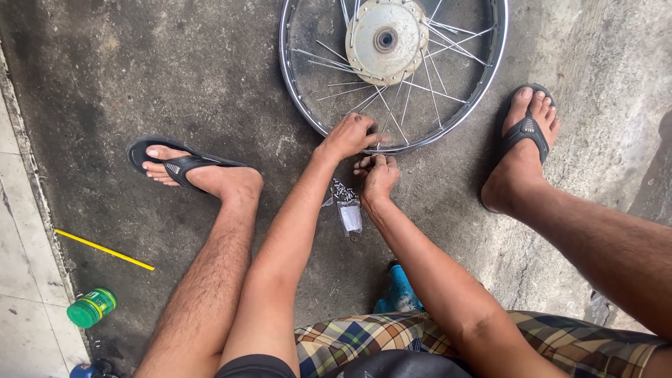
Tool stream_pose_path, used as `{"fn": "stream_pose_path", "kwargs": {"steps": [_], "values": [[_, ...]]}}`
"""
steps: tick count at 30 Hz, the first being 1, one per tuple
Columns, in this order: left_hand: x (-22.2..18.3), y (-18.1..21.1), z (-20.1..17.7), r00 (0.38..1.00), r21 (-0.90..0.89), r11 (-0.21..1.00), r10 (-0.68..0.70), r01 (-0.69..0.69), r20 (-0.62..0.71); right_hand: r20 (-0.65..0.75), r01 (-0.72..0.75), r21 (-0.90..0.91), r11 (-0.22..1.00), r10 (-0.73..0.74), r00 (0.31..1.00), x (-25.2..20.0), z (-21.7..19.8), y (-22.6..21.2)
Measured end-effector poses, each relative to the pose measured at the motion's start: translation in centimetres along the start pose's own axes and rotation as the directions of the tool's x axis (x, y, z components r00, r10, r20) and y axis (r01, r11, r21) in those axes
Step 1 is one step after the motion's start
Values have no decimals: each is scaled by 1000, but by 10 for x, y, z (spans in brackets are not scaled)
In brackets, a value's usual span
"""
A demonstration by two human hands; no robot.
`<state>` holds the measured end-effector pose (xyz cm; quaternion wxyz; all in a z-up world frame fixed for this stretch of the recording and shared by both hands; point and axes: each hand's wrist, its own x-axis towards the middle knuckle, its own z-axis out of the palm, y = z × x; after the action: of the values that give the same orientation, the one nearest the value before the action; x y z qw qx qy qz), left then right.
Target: Lacing metal spokes into a motorcycle wheel hub and rim assembly by hand.
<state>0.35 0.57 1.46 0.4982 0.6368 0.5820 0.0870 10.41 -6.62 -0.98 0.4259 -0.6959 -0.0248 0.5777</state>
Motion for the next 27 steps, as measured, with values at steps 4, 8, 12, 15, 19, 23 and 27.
{"fn": "stream_pose_path", "kwargs": {"steps": [4,8,12,15,19,23,27], "values": [[7,-18,12,998,-52,999,-3,6,57,1,16,-3,1000,-16,1000,-9,1,-8],[5,-10,4,1000,39,999,22,-22,-20,6,28,-4,1000,-28,1000,-11,5,-10],[6,-12,6,999,-86,996,-11,15,51,-6,36,-14,999,-36,999,-11,4,-10],[15,-28,14,999,41,999,-6,5,31,-18,40,-26,999,-40,999,-13,5,-12],[7,-6,10,991,22,999,43,-41,-128,-24,27,-48,998,-28,999,-11,5,-5],[22,-26,7,711,243,969,203,-48,-673,29,8,-328,945,2,1000,-24,5,11],[19,1,-37,603,476,872,320,114,-731,251,106,-462,881,15,968,-52,23,-27]]}}
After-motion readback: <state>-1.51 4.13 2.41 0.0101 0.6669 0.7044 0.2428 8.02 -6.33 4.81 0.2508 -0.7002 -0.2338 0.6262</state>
